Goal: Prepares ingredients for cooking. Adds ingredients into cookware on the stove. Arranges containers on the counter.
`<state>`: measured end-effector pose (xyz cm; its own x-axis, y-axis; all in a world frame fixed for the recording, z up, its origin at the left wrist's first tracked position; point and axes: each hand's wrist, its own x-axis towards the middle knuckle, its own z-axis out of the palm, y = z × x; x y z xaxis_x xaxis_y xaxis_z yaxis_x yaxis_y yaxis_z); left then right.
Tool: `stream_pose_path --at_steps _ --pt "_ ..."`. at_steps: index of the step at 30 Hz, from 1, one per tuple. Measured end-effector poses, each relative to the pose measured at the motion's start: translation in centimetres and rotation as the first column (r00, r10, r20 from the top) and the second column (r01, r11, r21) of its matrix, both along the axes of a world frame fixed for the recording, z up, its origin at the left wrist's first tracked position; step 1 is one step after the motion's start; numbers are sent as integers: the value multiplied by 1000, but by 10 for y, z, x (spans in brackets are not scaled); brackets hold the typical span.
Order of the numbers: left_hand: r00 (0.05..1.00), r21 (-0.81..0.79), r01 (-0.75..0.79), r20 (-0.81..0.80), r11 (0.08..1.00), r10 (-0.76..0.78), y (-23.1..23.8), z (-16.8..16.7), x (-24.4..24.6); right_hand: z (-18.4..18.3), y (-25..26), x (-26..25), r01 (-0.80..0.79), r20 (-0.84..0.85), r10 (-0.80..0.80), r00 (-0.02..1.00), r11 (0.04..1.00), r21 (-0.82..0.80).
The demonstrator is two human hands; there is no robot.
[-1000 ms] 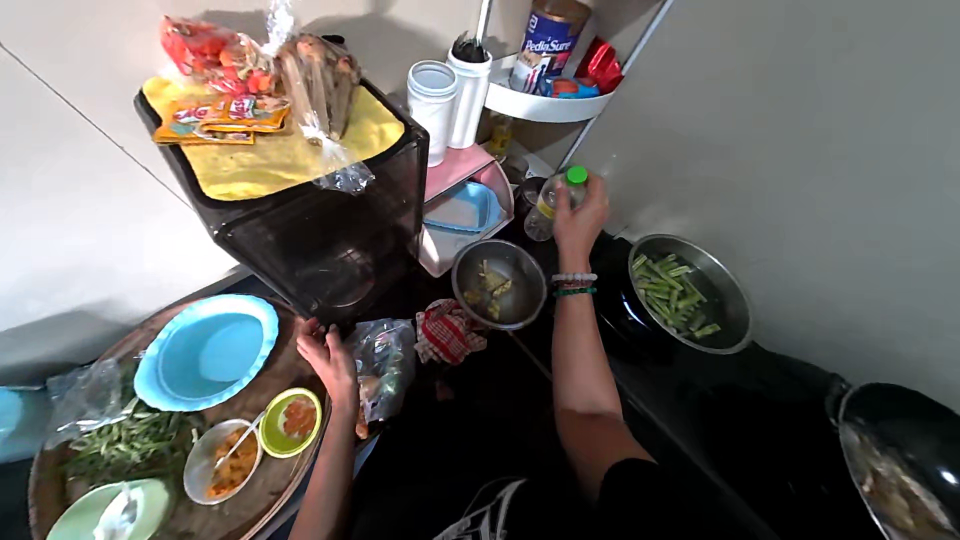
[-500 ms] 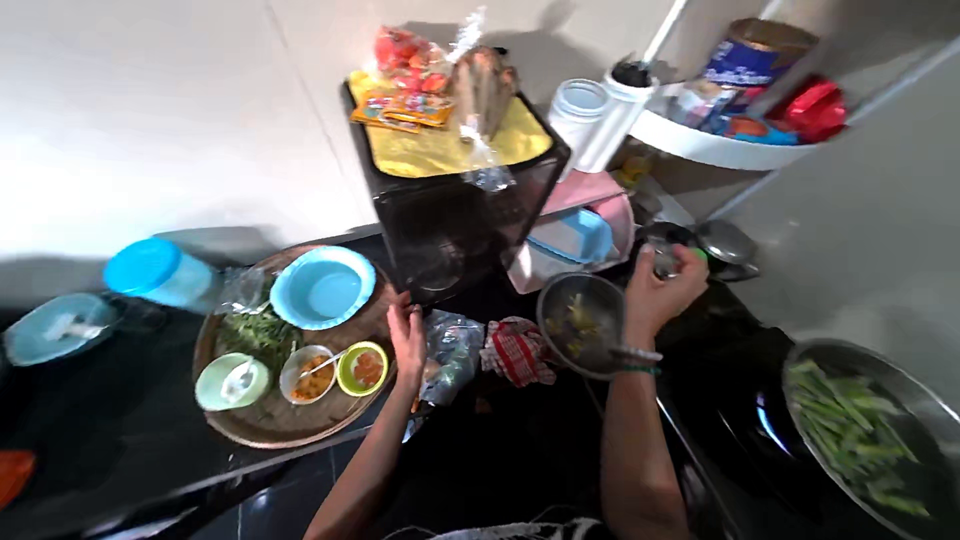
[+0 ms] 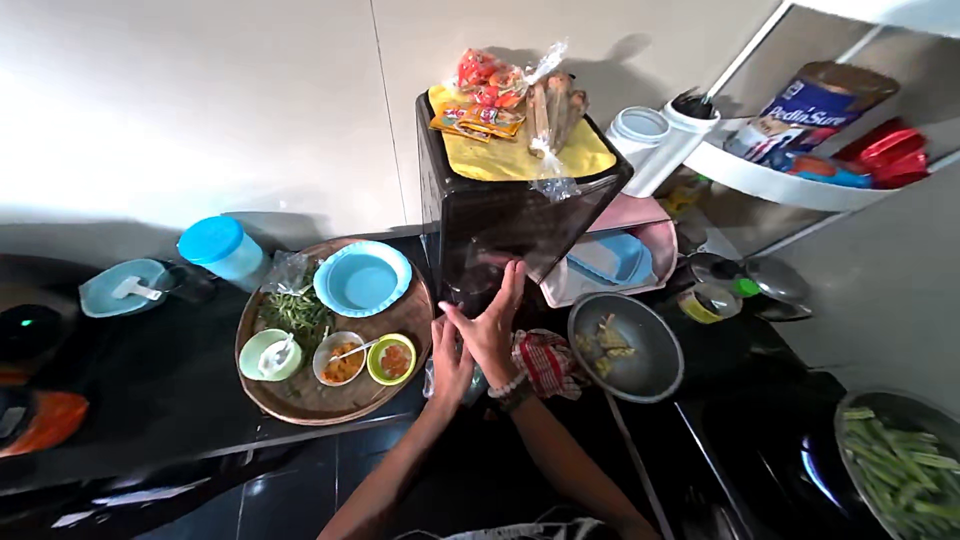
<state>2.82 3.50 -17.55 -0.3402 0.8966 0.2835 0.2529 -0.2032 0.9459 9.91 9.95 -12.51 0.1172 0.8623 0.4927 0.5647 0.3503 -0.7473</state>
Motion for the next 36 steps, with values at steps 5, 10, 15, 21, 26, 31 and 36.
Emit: stream_pose_path --at_steps 5,10,15,21,26,31,36 --pt "991 -112 10 137 994 6 -4 -2 -16 -18 -18 20 -47 -40 50 998 996 76" --pt "790 -454 285 611 844 61 72 -2 0 -25 -33 34 -74 -131 86 988 993 93" --pt "654 -587 198 676 785 340 142 -48 24 -23 -49 49 -70 -83 72 994 997 25" --pt "764 -680 32 490 733 421 158 -52 26 -27 -59 63 -65 -67 63 996 997 -32" --pt "712 -623 68 578 779 400 129 -46 26 -30 -58 72 -105 -61 104 993 995 -2" --pt "767 -622 90 541 778 344 108 -41 14 -35 -60 80 -109 -17 109 994 994 -3" --pt "745 -603 199 606 772 280 89 -40 10 -38 -59 83 -132 -27 132 991 991 -1"
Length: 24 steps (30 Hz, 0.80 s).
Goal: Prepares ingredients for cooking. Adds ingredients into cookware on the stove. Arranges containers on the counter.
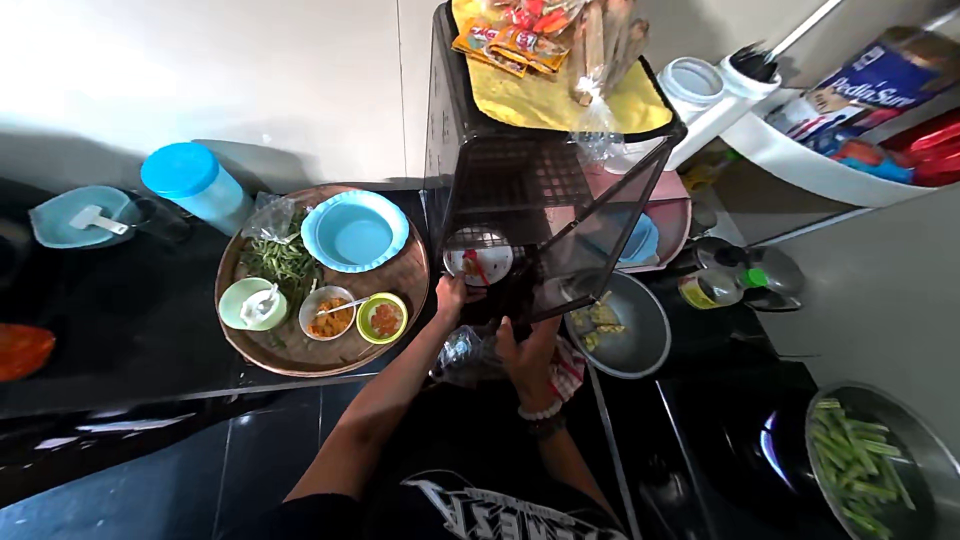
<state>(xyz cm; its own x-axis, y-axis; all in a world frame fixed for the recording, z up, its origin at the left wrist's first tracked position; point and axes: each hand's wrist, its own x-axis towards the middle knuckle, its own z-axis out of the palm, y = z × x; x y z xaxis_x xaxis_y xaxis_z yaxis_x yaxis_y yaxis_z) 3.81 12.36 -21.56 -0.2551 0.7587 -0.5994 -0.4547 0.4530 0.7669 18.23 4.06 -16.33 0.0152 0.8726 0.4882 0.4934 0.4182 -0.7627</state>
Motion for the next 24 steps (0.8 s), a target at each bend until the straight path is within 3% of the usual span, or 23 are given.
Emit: stream_pose_path --at_steps 10,19,24 --pt "967 -36 214 -132 976 -216 -34 5 -20 0 -1 6 -49 -21 48 999 996 -68" --pt "914 -112 360 -157 926 -374 -78 38 -61 1 -2 2 -21 32 24 999 996 -85" --pt "948 -33 311 -67 950 -313 -124 66 -109 2 -3 -7 -23 34 25 999 998 -65"
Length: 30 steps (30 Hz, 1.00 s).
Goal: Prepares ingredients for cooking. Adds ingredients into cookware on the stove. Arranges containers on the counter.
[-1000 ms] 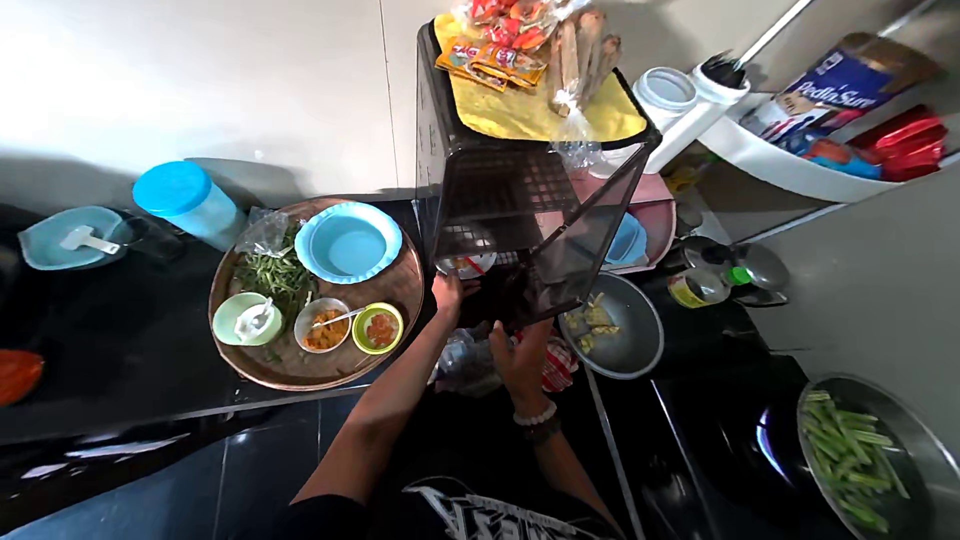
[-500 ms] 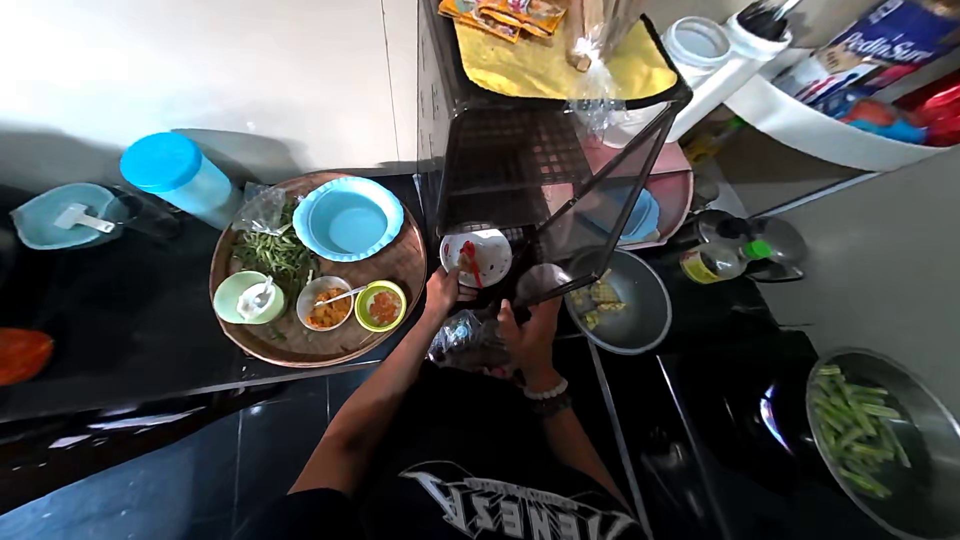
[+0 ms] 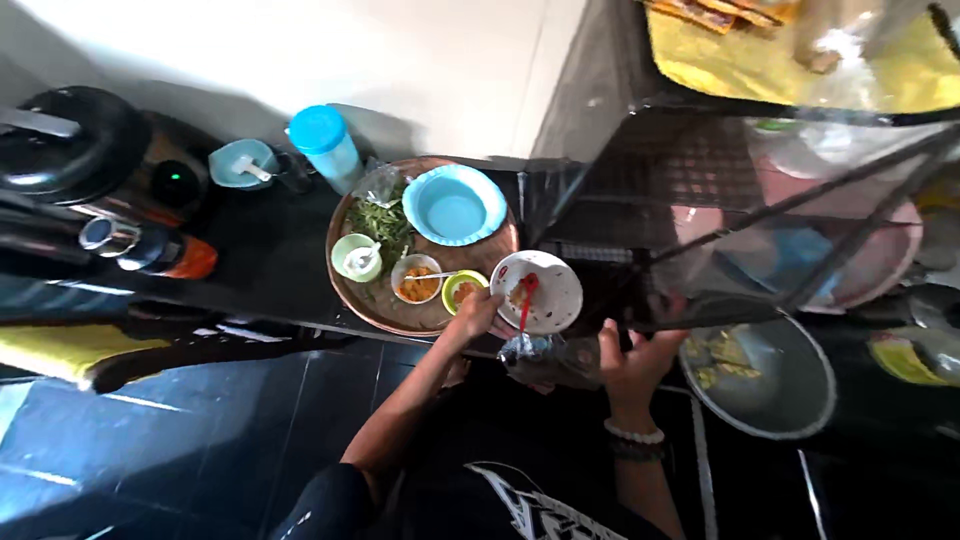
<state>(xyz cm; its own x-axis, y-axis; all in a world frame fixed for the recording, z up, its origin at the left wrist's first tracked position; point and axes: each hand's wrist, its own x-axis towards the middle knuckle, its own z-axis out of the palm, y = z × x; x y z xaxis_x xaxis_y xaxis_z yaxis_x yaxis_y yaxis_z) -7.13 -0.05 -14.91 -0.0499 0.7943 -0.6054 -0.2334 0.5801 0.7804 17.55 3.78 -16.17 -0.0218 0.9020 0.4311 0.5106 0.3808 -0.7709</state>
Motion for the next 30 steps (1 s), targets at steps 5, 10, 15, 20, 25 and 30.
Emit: stream_pose_path --at_steps 5,10,15,20,25,30 --pt "959 103 -278 -29 955 282 -44 25 -56 6 -1 -11 15 -72 -18 997 999 -41" --pt "711 295 -632 -147 717 687 -81 17 -130 3 3 -16 22 -59 -21 998 1000 15" --pt "457 411 -778 -150 476 877 -117 -3 -204 8 6 -28 18 -62 -14 998 998 68" --pt "269 423 -851 -160 312 950 -133 -39 -270 8 15 -38 -44 -28 47 998 992 121" --pt "293 359 -877 -128 320 948 -141 -75 -282 -3 16 -14 -106 2 106 994 994 -30" --pt "279 300 -905 -122 303 953 -126 -92 -287 -18 -3 19 -3 222 87 971 935 -354"
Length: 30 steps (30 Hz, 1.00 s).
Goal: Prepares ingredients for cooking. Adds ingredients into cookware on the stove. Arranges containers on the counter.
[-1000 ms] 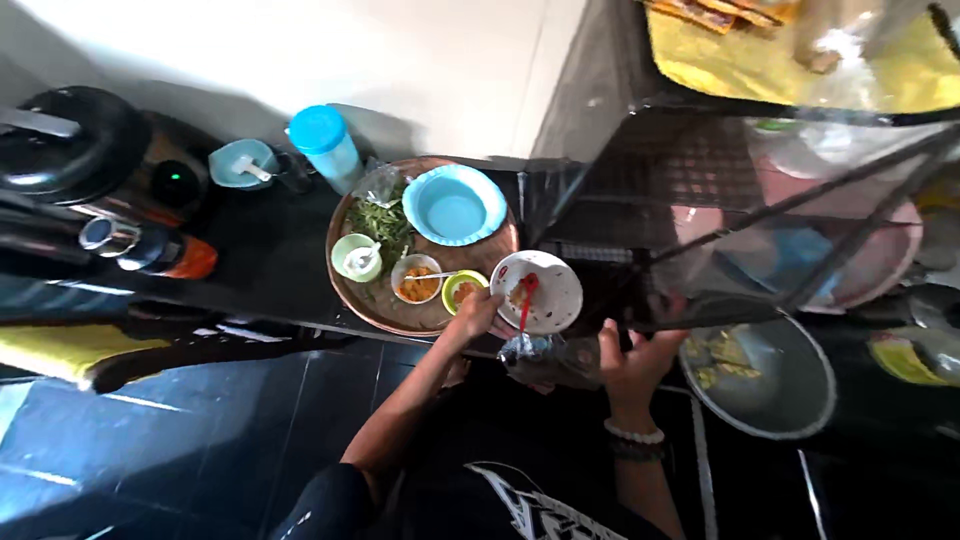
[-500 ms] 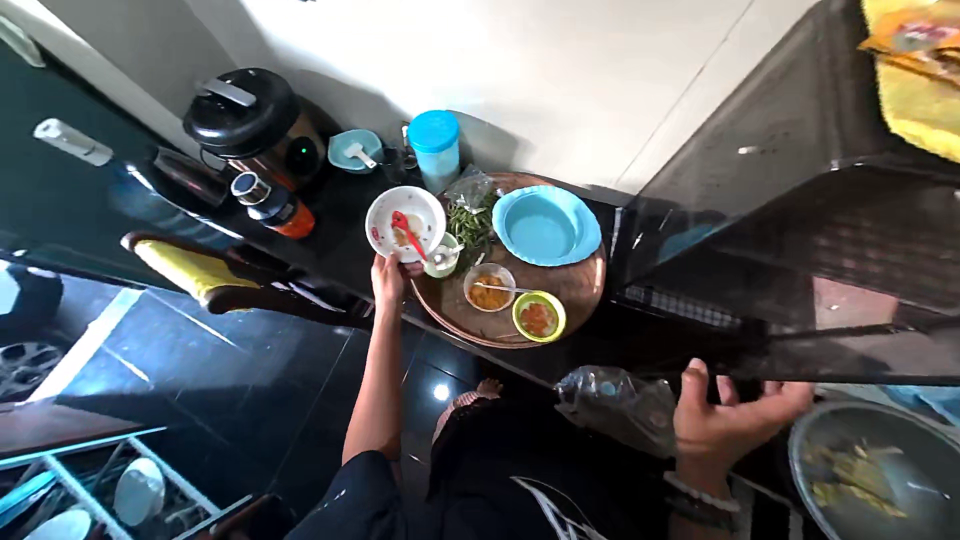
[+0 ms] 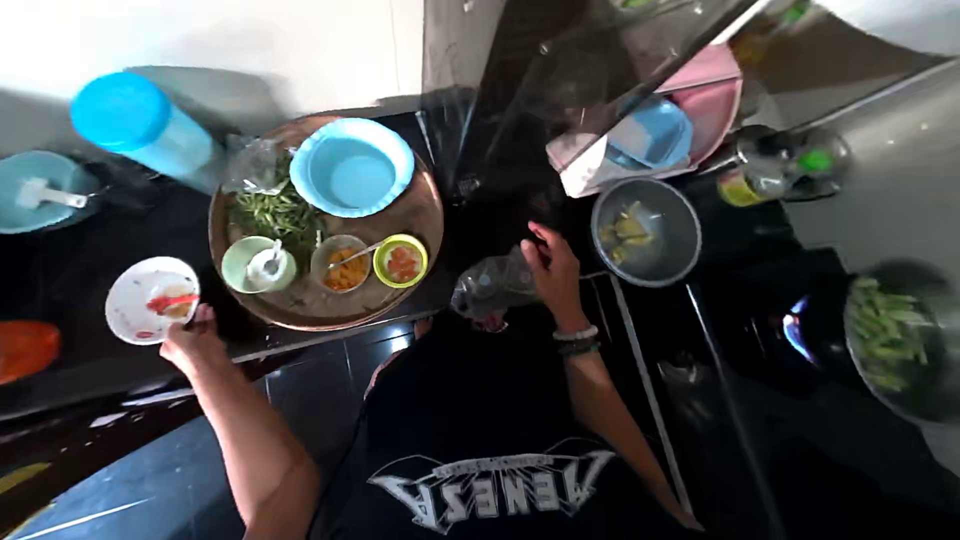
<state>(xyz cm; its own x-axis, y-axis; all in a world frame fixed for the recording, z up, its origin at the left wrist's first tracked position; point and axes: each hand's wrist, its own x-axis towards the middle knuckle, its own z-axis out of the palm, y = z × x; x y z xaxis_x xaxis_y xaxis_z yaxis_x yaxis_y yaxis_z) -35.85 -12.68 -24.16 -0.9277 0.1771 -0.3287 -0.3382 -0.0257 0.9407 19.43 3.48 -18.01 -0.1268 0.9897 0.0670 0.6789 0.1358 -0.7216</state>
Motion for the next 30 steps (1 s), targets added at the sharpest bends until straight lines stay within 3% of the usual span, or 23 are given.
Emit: stream_pose_path --at_steps 6,9,12,14,15,17,18,20,23,25,28,30 --pt "999 -5 16 39 1000 -16 14 -8 -9 -43 -39 7 107 164 -66 984 961 -255" --pt "990 -60 105 103 993 -99 6 2 -9 -51 -50 1 185 145 -159 977 964 -191" --pt "931 -253 354 184 900 -315 -30 19 6 -62 -66 7 386 45 -383 923 917 -104" --pt "790 -419 611 278 671 -546 -50 35 31 -74 -80 14 544 -64 -558 827 825 -156" --pt "661 -445 742 359 502 -659 -55 40 48 -82 -87 16 568 -111 -614 782 774 -282" --pt "372 -393 902 501 178 -782 -53 41 87 -102 -95 17 423 -154 -661 734 623 -658" --pt "223 -331 943 538 40 -813 -46 37 107 -116 -97 13 299 -169 -655 737 540 -787" --pt "-54 -200 961 533 -188 -845 -25 20 149 -144 -97 -1 95 -228 -588 776 466 -879" --pt "-325 -80 911 466 -405 -823 10 -7 213 -170 -94 -20 38 -239 -526 816 461 -887" --pt "-377 -36 898 454 -439 -808 31 -22 250 -151 -94 -28 33 -242 -554 796 440 -897" --pt "-326 107 942 519 -318 -790 53 -36 292 -110 -101 -27 -25 -255 -470 845 442 -897" --pt "-306 173 952 563 -252 -768 64 -31 310 -72 -107 -23 -52 -282 -406 869 493 -869"
